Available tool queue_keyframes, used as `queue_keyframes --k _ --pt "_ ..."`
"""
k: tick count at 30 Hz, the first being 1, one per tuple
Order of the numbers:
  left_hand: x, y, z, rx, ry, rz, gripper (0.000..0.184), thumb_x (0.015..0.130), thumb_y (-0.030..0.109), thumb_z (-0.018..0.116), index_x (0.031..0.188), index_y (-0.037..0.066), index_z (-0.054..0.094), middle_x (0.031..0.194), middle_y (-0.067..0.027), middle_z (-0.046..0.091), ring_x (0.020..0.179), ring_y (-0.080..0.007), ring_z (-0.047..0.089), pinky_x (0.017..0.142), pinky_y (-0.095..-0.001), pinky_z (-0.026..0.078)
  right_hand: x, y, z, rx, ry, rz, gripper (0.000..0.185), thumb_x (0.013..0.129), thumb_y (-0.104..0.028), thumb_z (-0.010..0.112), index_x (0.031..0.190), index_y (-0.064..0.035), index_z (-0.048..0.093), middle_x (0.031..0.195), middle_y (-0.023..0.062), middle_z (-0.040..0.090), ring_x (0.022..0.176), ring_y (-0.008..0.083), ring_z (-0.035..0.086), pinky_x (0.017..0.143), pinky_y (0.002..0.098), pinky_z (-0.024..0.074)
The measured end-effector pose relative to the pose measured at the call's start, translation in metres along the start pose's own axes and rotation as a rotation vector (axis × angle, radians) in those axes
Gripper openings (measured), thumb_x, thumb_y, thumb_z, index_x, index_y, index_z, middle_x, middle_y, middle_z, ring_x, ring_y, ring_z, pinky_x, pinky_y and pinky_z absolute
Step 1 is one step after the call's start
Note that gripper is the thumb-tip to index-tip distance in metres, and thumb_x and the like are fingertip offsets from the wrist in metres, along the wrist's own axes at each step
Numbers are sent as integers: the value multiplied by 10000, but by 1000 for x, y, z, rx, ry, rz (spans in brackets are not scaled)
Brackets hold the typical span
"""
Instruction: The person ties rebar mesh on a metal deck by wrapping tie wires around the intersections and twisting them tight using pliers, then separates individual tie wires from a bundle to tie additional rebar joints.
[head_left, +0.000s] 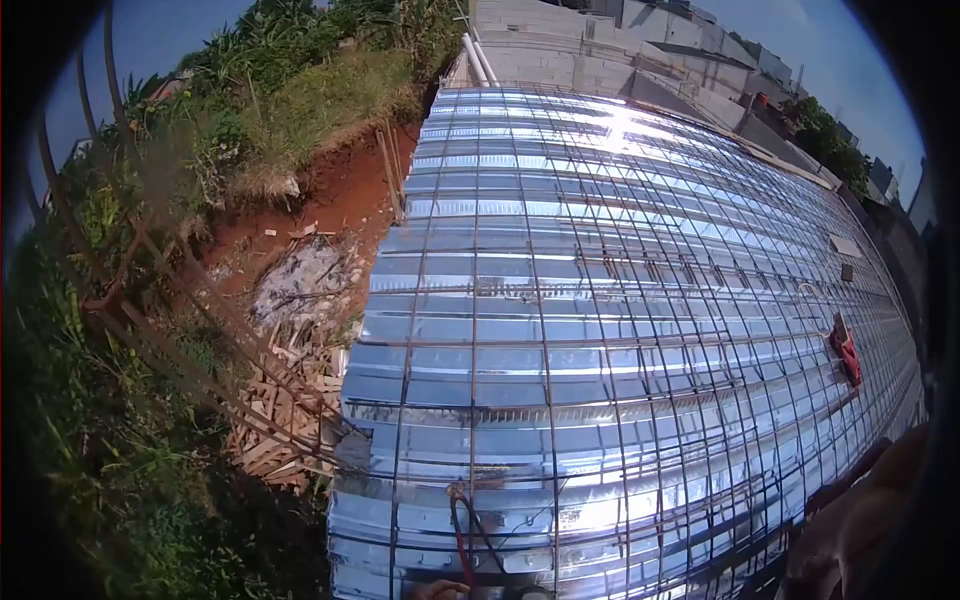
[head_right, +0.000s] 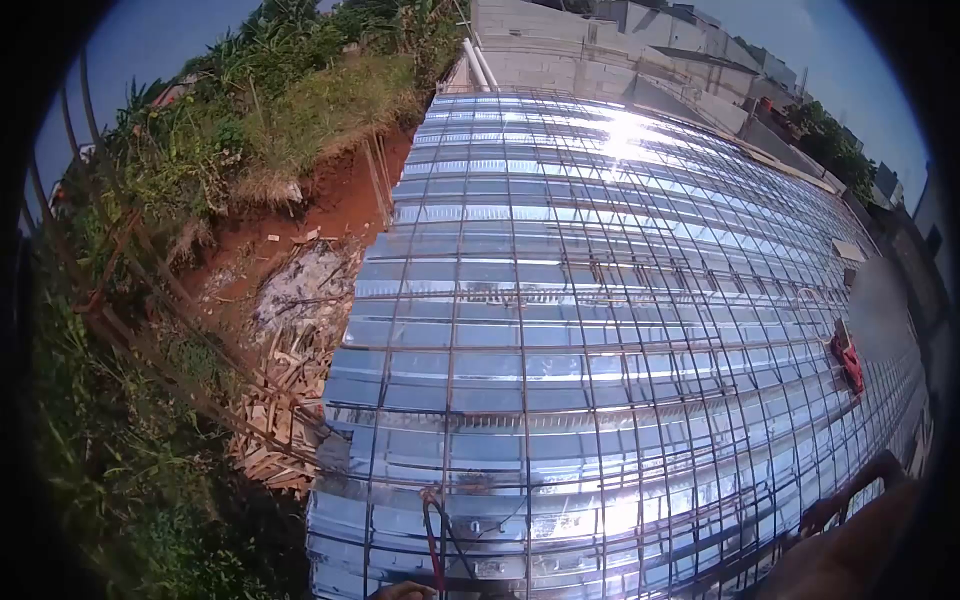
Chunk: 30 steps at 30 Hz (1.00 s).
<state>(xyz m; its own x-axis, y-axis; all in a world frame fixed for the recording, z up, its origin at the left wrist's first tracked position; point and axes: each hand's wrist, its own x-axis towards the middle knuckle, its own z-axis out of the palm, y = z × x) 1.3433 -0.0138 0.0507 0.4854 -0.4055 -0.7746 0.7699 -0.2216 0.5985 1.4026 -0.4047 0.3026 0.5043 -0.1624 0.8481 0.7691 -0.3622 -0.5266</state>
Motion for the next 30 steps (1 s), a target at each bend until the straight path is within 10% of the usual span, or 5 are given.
queue_keyframes --k 9,13,24,26,30 --pt "-6 56 9 -10 -140 74 313 966 255 421 1127 18 546 529 37 398 409 -40 328 418 -186 333 -16 49 84 -426 -500 -6 491 807 -255 690 1199 -6 530 1047 111 564 848 240 593 744 316 493" --pt "-9 67 7 11 -189 23 298 970 226 399 1105 -3 534 478 41 376 367 -39 317 362 -206 243 -149 97 103 -576 -1045 161 330 890 -390 524 1115 -162 603 1159 42 517 1265 260 384 1057 703 81" --pt "-11 59 -17 -48 -119 -21 282 955 234 430 1032 -11 545 460 37 372 354 -49 320 363 -205 259 -214 117 53 -617 -1134 327 73 844 -216 565 893 -175 600 845 0 520 920 147 543 1034 606 230" --pt "4 48 -27 5 -190 -11 332 953 281 441 1086 -9 535 482 21 409 378 -63 372 388 -213 321 -220 115 46 -515 -1073 415 74 845 -170 529 902 -133 559 834 50 551 876 238 576 865 405 429" --pt "-5 42 -50 520 -98 -213 228 941 248 463 992 121 646 719 -32 599 691 -134 543 653 -280 437 -235 114 43 -331 -1063 509 146 895 -214 471 906 -84 537 748 164 584 712 369 608 597 466 477"
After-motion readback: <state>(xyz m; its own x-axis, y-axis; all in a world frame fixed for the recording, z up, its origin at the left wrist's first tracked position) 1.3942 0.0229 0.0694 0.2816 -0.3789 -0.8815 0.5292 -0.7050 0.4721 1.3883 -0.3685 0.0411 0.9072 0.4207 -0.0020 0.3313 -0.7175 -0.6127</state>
